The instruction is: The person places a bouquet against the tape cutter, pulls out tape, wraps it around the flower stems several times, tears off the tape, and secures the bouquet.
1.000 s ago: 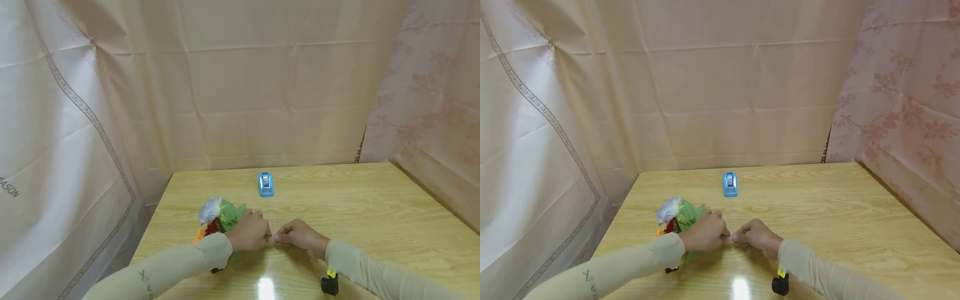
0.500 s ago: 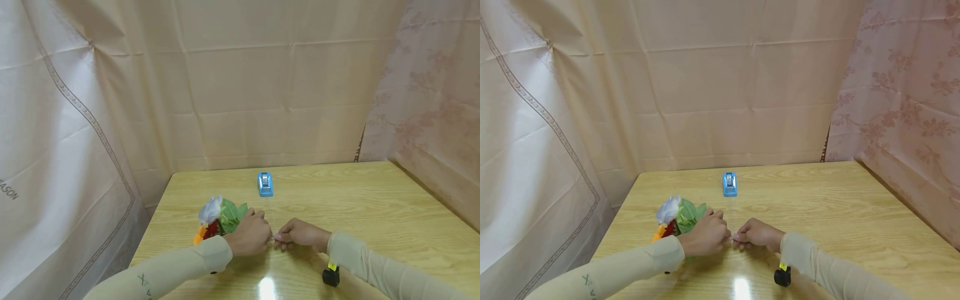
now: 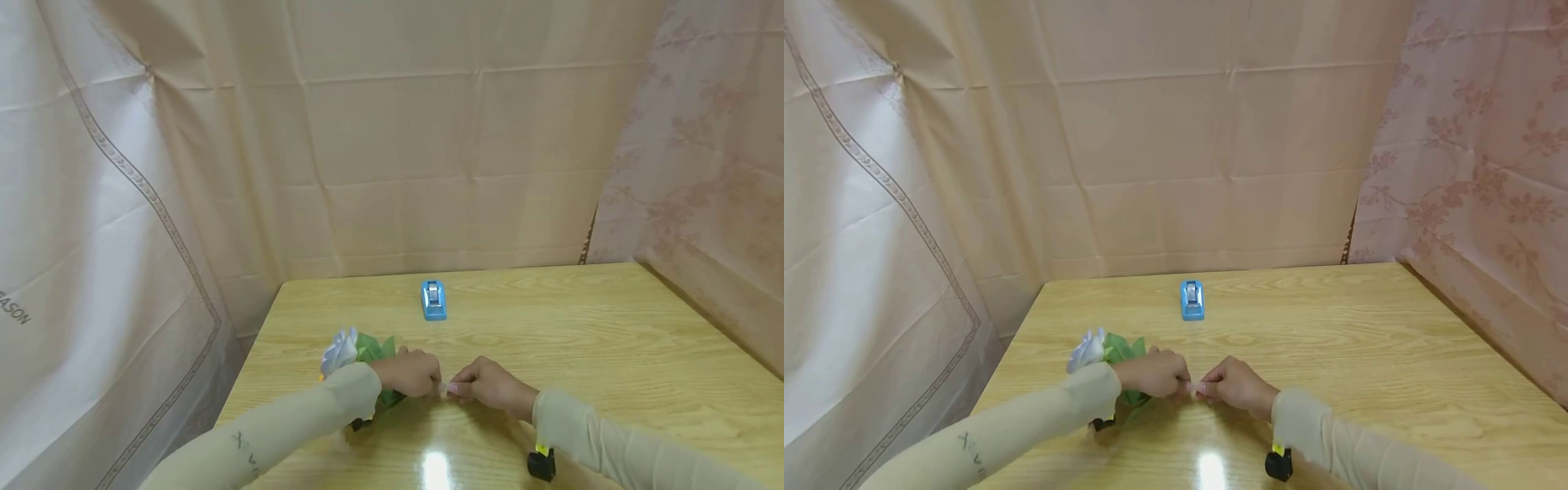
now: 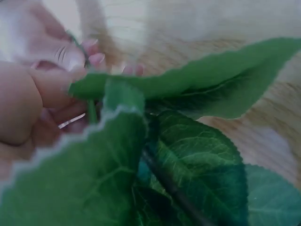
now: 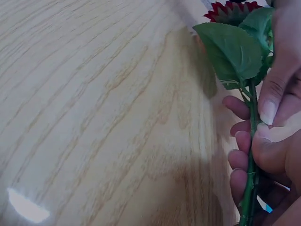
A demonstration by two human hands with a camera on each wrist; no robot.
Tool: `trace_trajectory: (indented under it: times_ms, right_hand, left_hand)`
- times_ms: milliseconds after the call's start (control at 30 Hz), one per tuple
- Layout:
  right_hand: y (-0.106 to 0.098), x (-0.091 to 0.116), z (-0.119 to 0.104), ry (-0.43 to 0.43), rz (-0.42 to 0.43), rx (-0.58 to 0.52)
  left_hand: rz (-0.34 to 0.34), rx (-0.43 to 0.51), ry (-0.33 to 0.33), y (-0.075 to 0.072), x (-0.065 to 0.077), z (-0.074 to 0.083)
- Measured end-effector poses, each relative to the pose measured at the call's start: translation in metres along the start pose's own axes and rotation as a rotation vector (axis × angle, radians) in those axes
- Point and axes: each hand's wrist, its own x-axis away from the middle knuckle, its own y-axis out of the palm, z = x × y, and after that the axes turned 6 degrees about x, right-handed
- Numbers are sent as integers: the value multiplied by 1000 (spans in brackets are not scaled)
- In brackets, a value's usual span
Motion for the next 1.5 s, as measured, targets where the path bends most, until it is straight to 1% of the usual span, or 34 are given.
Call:
trace_trajectory:
  times_ms: [100, 133, 233, 267, 300, 367, 500, 633, 833, 967, 1100, 1233, 1333, 1433, 1500]
  right_hand:
    - [0, 0, 0, -8, 21, 29]
    - [1, 0, 0, -12, 32, 40]
    - [3, 0, -1, -28, 75, 101]
    - [4, 0, 0, -33, 88, 121]
    - [5, 0, 0, -35, 101, 138]
    - [6, 0, 0, -43, 120, 161]
    - [5, 1, 0, -46, 125, 142]
    - [2, 2, 1, -41, 92, 104]
    - [-3, 1, 4, -36, 17, 42]
    - [-5, 0, 5, -25, -16, 18]
    - [-5, 0, 4, -15, -39, 36]
    - [-7, -2, 2, -26, -72, 48]
    - [-8, -4, 3, -40, -76, 62]
    - [-8, -5, 5, -45, -54, 83]
    - [-7, -5, 5, -43, -31, 97]
  left_hand:
    - [-73, 156, -26, -6, -2, -4]
    - [-94, 194, -27, -8, -2, -5]
    - [-145, 286, -25, -11, -3, -8]
    - [-148, 295, -22, -11, -3, -7]
    - [-139, 282, -21, -11, -2, -6]
    - [-95, 213, -18, -8, -1, -4]
    - [23, 1, -2, -2, -1, 1]
    - [117, -165, 37, 6, -2, 1]
    - [216, -329, 83, 12, -1, 2]
    - [272, -395, 102, 17, -1, 2]
    - [308, -436, 125, 22, 0, 0]
    - [342, -477, 139, 26, 0, -2]
    - [363, -513, 146, 27, 1, -1]
    - [350, -538, 145, 26, 1, 0]
    - [312, -528, 141, 24, 0, 0]
